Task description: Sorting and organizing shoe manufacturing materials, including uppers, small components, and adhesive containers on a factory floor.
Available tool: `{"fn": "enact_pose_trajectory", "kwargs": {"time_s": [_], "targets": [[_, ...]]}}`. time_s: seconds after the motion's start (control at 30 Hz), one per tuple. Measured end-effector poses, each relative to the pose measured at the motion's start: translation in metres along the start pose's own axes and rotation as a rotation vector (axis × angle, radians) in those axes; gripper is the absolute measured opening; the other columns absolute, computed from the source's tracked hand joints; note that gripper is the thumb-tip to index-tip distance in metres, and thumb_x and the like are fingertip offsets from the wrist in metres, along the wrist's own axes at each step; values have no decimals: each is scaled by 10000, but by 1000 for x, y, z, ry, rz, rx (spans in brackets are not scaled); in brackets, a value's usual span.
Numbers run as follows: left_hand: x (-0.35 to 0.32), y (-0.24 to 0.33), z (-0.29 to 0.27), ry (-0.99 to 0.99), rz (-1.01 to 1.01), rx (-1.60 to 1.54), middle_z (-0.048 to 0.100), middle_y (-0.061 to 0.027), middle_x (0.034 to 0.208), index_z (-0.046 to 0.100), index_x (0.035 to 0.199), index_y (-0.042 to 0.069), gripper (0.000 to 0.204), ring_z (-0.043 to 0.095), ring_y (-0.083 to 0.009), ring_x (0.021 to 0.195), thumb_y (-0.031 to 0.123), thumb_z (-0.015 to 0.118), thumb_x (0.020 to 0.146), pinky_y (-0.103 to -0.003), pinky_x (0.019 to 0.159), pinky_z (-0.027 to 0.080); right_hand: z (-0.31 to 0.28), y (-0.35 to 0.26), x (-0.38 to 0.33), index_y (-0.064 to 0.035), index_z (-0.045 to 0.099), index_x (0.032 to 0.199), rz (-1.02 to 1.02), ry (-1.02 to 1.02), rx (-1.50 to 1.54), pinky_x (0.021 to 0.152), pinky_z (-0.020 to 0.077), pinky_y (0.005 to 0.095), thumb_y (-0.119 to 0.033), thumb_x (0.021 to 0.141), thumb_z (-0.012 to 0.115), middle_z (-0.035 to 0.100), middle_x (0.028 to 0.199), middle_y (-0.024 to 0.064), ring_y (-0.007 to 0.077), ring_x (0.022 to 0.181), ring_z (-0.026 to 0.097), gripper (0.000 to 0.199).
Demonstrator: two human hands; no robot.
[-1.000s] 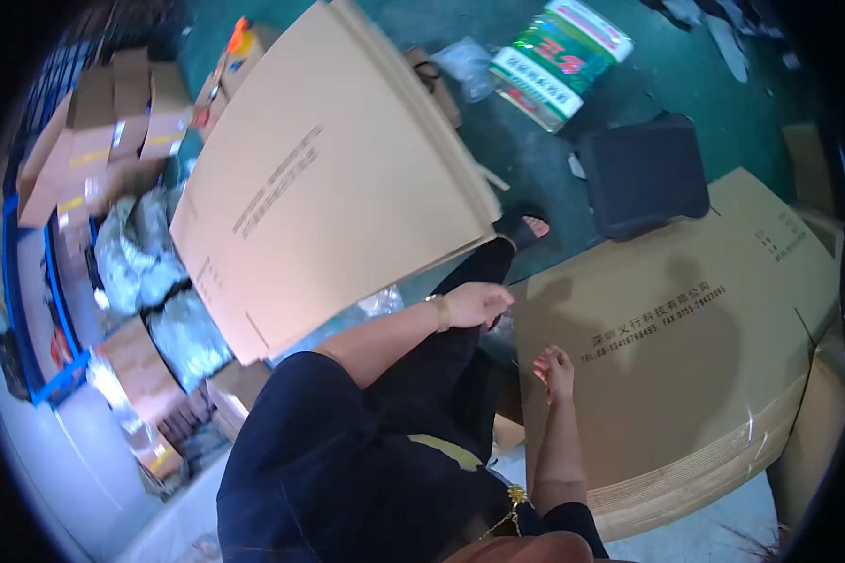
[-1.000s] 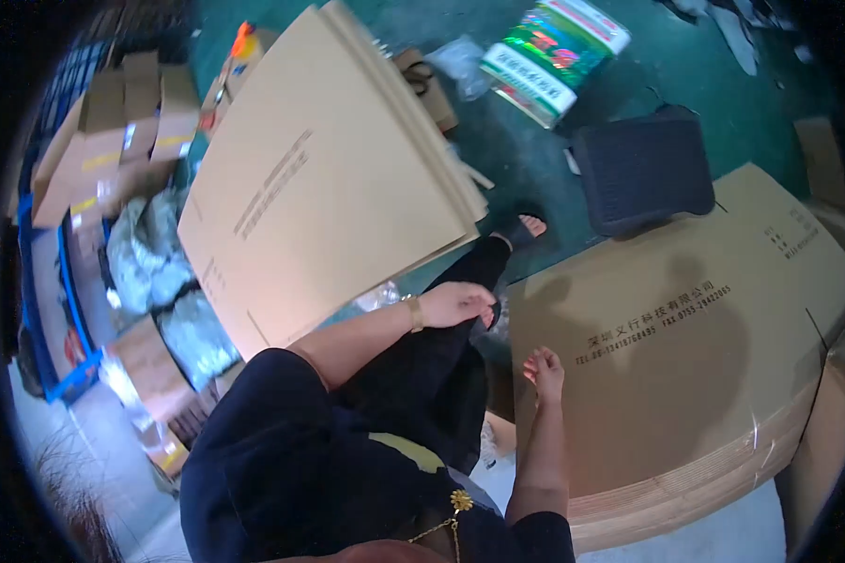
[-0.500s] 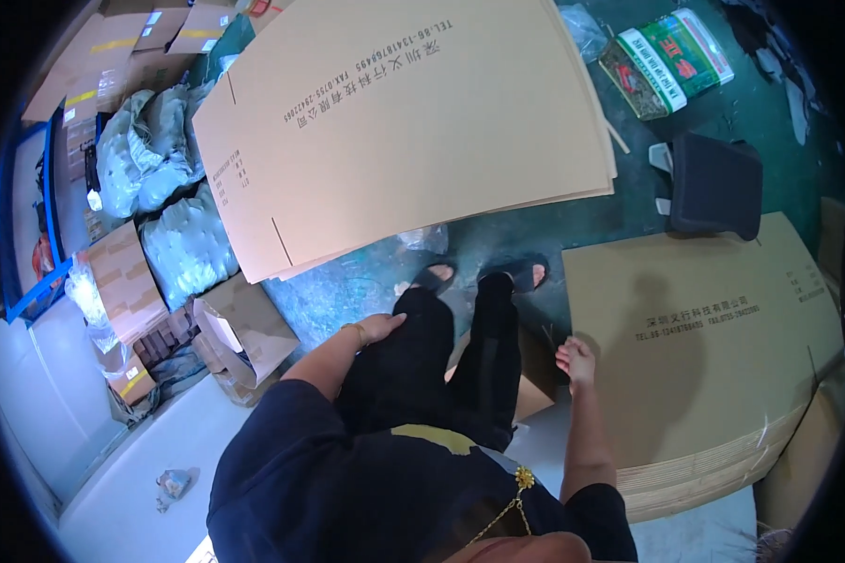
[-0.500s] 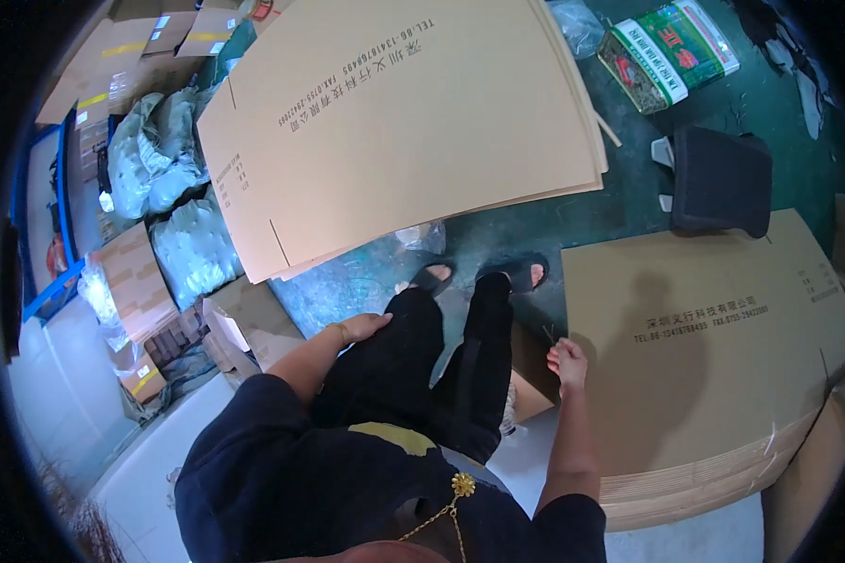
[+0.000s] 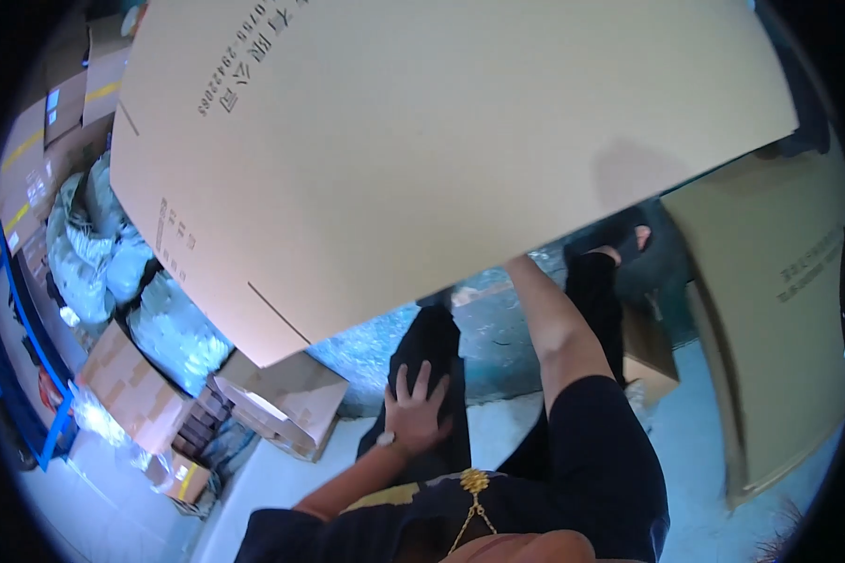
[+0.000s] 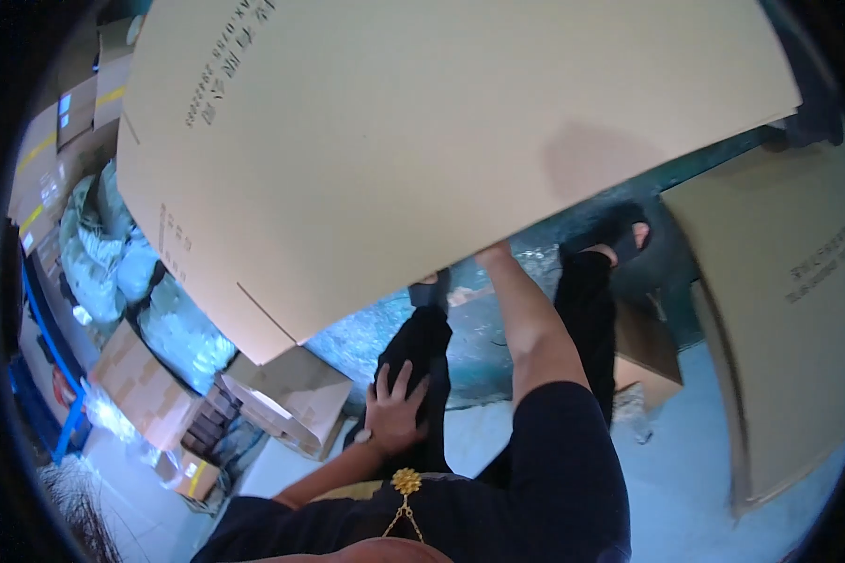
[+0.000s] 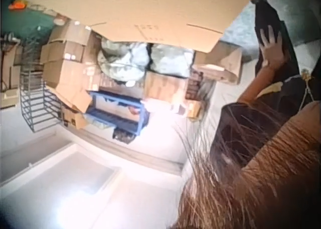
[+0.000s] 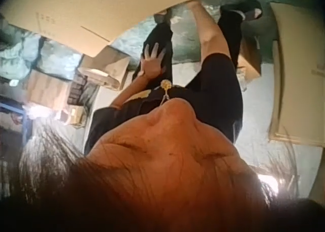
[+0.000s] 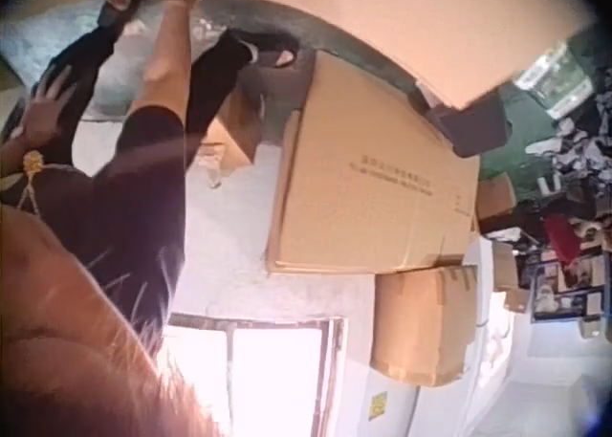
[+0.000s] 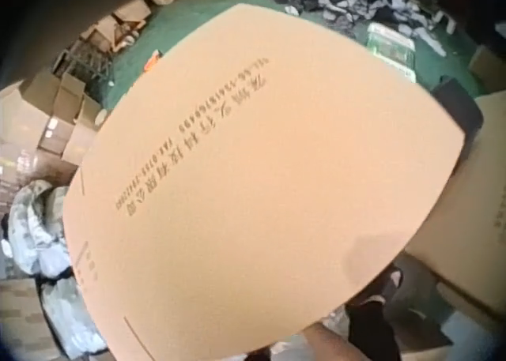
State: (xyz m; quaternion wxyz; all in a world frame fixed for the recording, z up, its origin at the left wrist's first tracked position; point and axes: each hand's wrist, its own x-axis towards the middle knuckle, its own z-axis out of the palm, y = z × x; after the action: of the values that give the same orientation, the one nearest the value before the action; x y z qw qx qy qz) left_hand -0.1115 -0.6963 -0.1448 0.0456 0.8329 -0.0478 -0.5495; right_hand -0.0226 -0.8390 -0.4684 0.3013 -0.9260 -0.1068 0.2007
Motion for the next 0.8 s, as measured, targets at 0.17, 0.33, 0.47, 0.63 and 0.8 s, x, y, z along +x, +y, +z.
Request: {"fn": "enact_pose_trajectory", "kwargs": {"time_s": [0.17,0.33,0.47,0.63,0.8], "targets": [[-4,-31,-5,68,30,-156,273,-125,1355,506,1175,206,602,238,-437,1225,285,679,604,-565,936,281,76,13,-59,-63,548,1101,121,-98,17,817,452,396,-177,816,420,615,964,146,306,924,583,333],[-5,-44,0,80,24,-151,262,-110,1362,504,1176,232,599,236,-434,1226,322,681,611,-573,926,280,76,35,-85,-65,553,1094,184,-169,-18,819,453,397,-171,811,417,612,969,150,309,927,581,331],[-1,-39,-5,77,28,-104,276,-102,1343,518,1153,267,605,249,-437,1212,305,690,574,-564,919,300,66,57,-81,-67,557,1088,205,-209,-34,820,453,397,-167,807,415,609,973,154,312,930,579,330],[6,-21,-8,82,44,-83,285,-106,1338,520,1147,256,589,243,-433,1216,316,684,585,-569,923,289,65,68,-50,-69,561,1080,238,-247,-12,821,454,398,-161,802,413,606,978,158,315,933,577,328],[23,24,-14,-41,38,-2,273,-113,1363,498,1177,227,573,194,-416,1252,407,630,649,-593,935,247,16,70,-1,-72,566,1072,306,-250,-15,823,455,398,-156,798,410,603,983,163,318,937,575,327]]}}
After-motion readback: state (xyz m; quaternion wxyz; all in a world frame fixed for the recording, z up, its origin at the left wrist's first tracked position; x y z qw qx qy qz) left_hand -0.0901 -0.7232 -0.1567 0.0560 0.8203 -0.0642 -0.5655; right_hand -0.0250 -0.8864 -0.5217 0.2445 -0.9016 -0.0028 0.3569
